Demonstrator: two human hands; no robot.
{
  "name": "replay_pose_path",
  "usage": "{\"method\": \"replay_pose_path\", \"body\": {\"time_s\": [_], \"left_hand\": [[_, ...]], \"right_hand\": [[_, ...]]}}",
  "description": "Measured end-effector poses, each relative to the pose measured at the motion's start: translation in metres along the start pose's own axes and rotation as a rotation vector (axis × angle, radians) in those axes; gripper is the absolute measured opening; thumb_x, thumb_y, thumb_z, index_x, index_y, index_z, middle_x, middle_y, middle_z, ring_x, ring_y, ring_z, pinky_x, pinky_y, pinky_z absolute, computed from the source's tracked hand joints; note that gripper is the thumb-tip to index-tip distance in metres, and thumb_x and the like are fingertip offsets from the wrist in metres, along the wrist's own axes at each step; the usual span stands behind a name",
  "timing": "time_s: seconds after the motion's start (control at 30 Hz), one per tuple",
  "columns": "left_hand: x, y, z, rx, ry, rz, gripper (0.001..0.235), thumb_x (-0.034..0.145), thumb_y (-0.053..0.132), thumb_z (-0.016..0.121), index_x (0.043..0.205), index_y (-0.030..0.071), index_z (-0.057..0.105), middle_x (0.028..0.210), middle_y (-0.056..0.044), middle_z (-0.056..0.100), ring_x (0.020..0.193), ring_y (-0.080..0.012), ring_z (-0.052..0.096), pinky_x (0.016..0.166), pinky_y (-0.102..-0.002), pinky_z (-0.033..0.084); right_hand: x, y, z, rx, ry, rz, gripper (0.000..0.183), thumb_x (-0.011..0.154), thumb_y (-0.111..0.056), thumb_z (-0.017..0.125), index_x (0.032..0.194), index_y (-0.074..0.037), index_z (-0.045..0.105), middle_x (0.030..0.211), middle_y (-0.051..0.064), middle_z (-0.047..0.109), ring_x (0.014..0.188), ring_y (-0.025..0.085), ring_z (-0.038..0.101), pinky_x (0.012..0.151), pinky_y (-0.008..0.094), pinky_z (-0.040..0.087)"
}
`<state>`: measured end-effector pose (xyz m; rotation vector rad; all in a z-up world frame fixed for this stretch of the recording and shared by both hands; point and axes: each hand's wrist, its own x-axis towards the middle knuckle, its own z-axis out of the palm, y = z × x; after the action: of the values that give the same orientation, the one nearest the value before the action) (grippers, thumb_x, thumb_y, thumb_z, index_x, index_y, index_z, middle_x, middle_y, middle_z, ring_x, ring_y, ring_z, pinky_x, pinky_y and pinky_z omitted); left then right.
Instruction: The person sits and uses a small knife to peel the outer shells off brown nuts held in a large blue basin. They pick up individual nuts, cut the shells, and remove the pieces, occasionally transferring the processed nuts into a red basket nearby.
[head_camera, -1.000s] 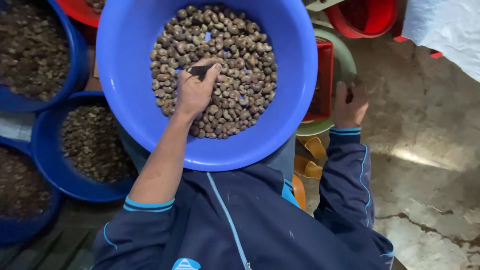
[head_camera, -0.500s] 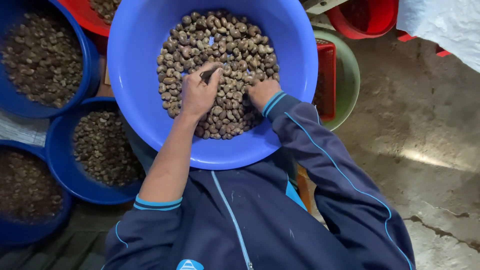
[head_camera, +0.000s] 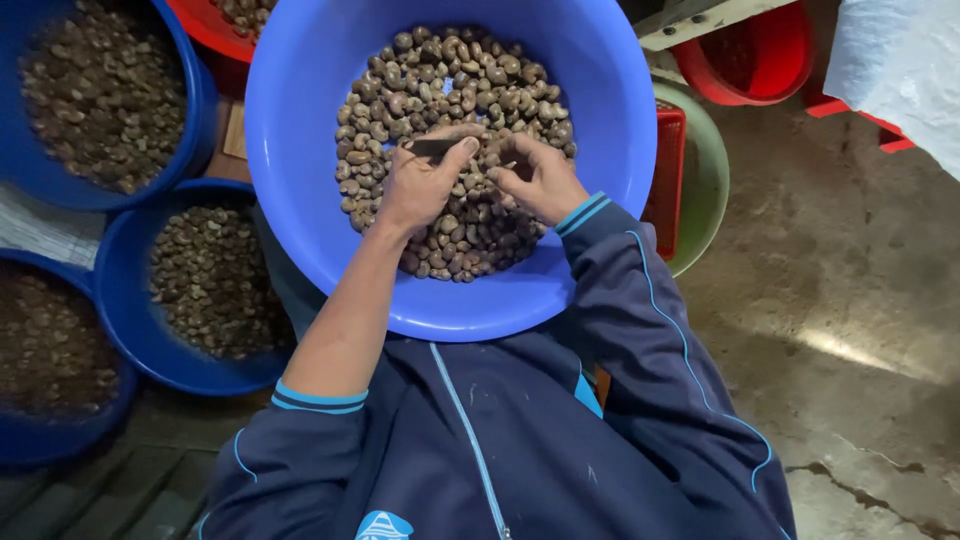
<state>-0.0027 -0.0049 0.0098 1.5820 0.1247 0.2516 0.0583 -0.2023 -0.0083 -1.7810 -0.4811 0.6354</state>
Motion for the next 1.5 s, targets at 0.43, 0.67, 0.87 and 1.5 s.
{"method": "replay_pose_path", "body": {"time_s": [0.43, 0.67, 0.87, 1.5], "left_hand": [[0.002, 0.010, 0.001, -0.168, -0.032, 0.082, 0.019, 0.108, 0.019, 0.069, 0.120, 0.007, 0.079, 0.109, -0.022, 0.078, 0.113, -0.0359, 0.072, 0.093, -0.049, 0.060], [0.004, 0.011, 0.000, -0.193, -0.037, 0.096, 0.018, 0.107, 0.016, 0.071, 0.119, 0.004, 0.079, 0.106, -0.022, 0.078, 0.109, -0.0310, 0.072, 0.086, -0.046, 0.062], [0.003, 0.006, 0.002, -0.236, -0.037, 0.058, 0.015, 0.105, 0.015, 0.075, 0.115, 0.006, 0.080, 0.099, -0.015, 0.079, 0.100, -0.0191, 0.072, 0.078, -0.037, 0.064], [-0.003, -0.019, 0.000, -0.056, 0.002, -0.125, 0.019, 0.104, 0.023, 0.072, 0.114, 0.008, 0.079, 0.094, -0.021, 0.079, 0.092, -0.0249, 0.080, 0.078, -0.039, 0.066]], "right_hand": [[0.005, -0.008, 0.009, 0.388, 0.119, -0.099, 0.028, 0.111, -0.011, 0.056, 0.136, 0.002, 0.054, 0.102, 0.025, 0.074, 0.078, 0.027, 0.075, 0.066, 0.040, 0.068], [0.008, -0.001, 0.014, 0.304, 0.164, -0.189, 0.033, 0.109, -0.004, 0.061, 0.140, 0.005, 0.054, 0.103, 0.028, 0.072, 0.082, 0.030, 0.076, 0.066, 0.041, 0.068], [0.009, 0.002, 0.012, 0.112, 0.198, -0.222, 0.034, 0.107, -0.001, 0.065, 0.139, 0.004, 0.057, 0.091, 0.023, 0.067, 0.077, 0.027, 0.069, 0.060, 0.039, 0.061], [-0.073, -0.007, -0.086, -0.177, 0.860, -0.437, 0.027, 0.103, 0.000, 0.077, 0.127, 0.002, 0.065, 0.102, 0.023, 0.072, 0.095, 0.029, 0.072, 0.084, 0.042, 0.063]]}}
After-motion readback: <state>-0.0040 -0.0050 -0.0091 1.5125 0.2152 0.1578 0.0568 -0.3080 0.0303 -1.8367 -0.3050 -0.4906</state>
